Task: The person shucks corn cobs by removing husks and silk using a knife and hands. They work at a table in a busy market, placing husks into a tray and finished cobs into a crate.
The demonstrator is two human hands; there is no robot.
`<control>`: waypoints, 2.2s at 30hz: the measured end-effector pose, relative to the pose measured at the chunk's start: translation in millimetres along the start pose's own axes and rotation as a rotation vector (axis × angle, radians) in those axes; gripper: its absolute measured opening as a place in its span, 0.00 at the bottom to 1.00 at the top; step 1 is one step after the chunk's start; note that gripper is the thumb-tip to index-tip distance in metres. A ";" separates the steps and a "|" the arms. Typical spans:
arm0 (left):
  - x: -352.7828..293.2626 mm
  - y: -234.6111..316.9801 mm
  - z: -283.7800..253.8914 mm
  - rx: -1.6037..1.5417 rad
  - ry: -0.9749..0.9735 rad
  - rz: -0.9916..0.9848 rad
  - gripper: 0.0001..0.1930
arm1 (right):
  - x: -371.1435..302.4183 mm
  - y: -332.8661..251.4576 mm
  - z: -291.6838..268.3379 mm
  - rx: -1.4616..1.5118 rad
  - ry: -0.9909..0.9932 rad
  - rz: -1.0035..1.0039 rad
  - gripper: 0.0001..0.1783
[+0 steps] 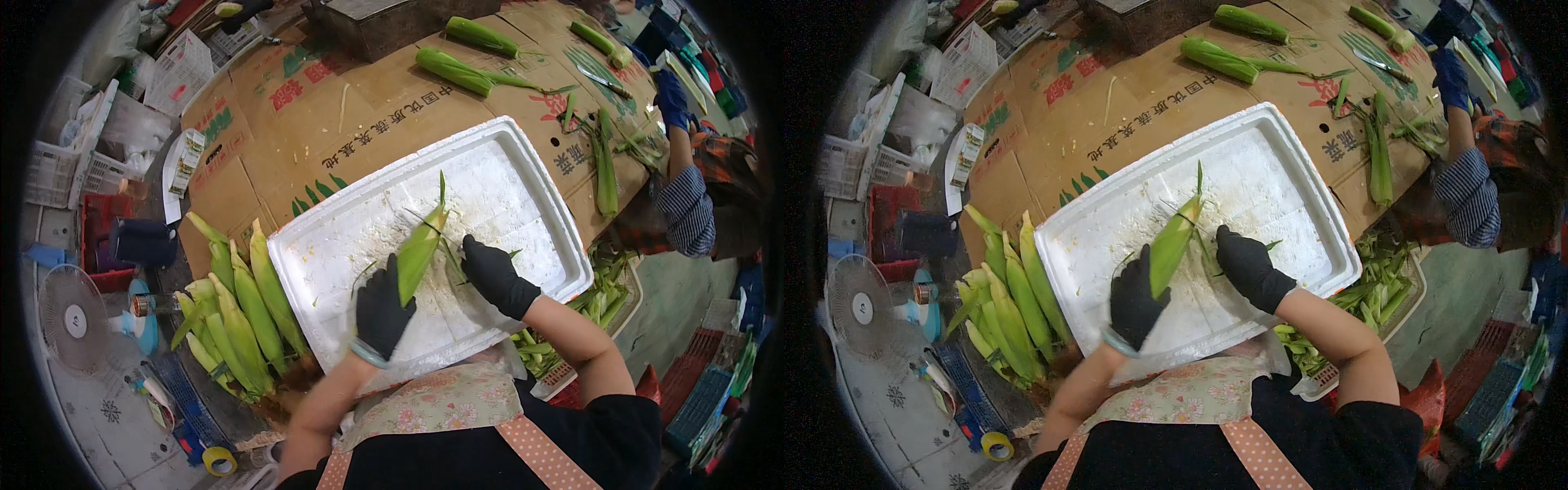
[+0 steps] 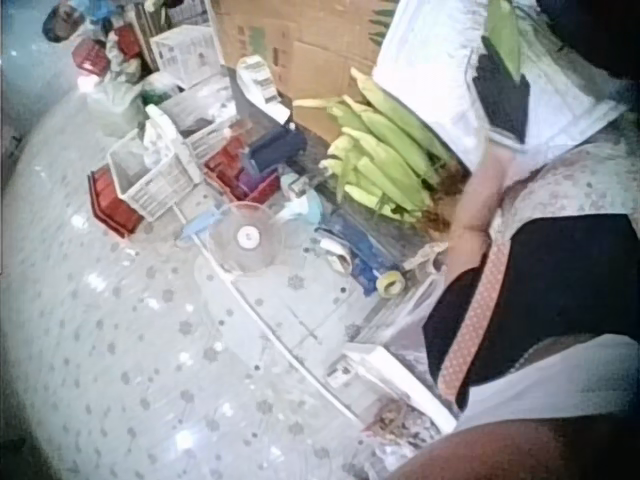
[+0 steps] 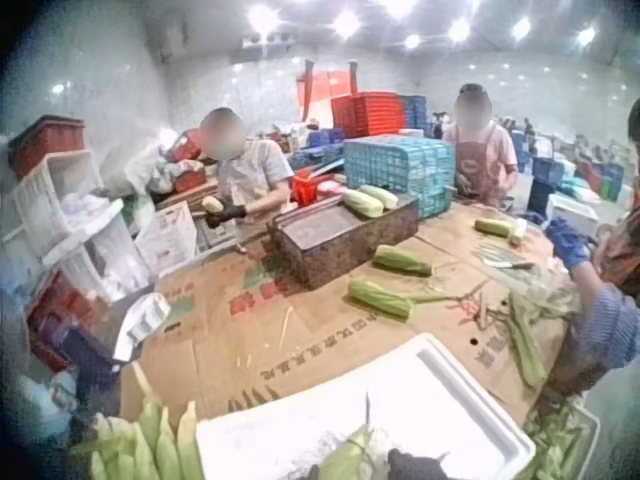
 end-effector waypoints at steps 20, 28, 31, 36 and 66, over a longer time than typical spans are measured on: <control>23.2 -58.0 35.3 -1.011 -0.546 -0.316 0.36 | 46.0 -21.3 20.4 0.017 -0.052 -0.116 0.08; -3.9 10.4 18.9 0.196 0.012 0.040 0.33 | 26.1 0.3 18.2 -0.063 -0.144 -0.163 0.08; 15.5 -42.6 22.3 -1.031 -0.373 -0.290 0.36 | 31.3 -18.5 18.5 -0.037 -0.179 -0.125 0.06; 21.2 -58.1 32.2 -1.046 -0.532 -0.405 0.35 | 27.5 -7.3 10.4 -0.029 -0.088 -0.082 0.12; -63.7 -76.8 18.2 -1.581 -0.311 -0.968 0.22 | -5.4 25.5 -146.4 0.043 0.206 -0.093 0.17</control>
Point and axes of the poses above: each hand's wrist, its own x-axis towards the middle knuckle, its own z-axis out of the palm, y = z × x, the point moved 10 cm from there along x, towards the middle knuckle, and after that the axes turned 15 degrees about y, right-handed, at the moved point
